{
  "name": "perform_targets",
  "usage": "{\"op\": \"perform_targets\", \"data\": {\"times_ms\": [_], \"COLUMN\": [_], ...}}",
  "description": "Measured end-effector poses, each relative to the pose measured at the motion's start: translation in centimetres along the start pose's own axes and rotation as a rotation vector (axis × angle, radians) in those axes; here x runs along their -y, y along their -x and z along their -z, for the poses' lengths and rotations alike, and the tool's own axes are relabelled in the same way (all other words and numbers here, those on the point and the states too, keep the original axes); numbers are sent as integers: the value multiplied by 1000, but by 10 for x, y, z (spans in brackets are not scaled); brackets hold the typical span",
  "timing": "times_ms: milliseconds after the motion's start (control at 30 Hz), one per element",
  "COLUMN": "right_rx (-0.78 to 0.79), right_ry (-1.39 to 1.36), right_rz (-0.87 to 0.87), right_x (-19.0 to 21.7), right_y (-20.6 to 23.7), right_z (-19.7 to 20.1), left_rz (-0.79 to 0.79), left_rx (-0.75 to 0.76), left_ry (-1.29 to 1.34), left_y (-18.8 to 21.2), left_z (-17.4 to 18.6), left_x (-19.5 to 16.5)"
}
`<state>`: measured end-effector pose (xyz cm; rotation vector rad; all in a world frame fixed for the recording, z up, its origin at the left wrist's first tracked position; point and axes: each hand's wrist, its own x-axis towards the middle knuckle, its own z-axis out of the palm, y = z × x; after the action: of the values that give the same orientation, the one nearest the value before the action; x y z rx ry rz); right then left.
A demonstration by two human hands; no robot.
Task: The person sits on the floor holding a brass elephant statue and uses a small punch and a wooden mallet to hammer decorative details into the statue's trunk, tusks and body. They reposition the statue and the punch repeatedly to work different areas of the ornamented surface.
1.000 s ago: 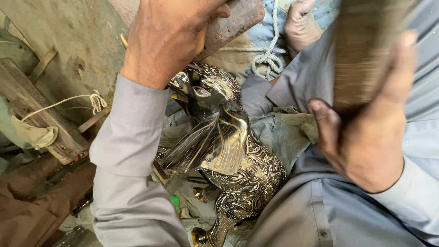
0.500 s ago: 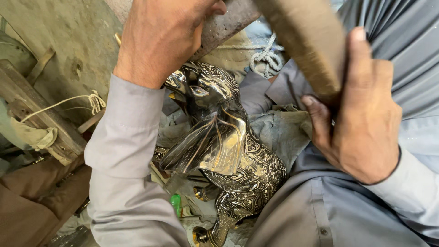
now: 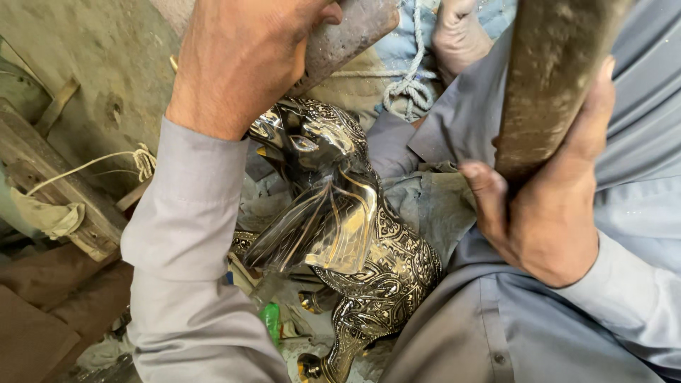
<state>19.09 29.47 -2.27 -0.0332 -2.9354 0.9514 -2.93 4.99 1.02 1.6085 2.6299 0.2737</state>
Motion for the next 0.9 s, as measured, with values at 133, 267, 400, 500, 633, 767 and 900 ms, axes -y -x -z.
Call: {"op": "perform_targets", "data": {"times_ms": [133,267,400,500,633,767,900], "right_rx": [5,182,-41,81,80,83,129], "right_ry": [-53,-130,-92,-115,-57,-85,-57], "right_rz": [2,-114,66,-23,43,-22,-56], "right_x": [-1,-7,-9,-11,-12,-8,-5], "right_y": [2,4,6,8,8,6,0], "right_z": [-1,0,1,4,7,12,13], "left_rz": [-10,-12,-16,-7,-6,16,37], "left_rx": [14,16,31,26,31,10,1], "left_ry": [-28,-57,-88,-92,-99,-43,23], "left_y": [1,1,0,1,2,2,-1], "left_z": [-1,-2,-2,-2,-3,-6,-10], "left_x": [2,1,2,2,4,5,7]}}
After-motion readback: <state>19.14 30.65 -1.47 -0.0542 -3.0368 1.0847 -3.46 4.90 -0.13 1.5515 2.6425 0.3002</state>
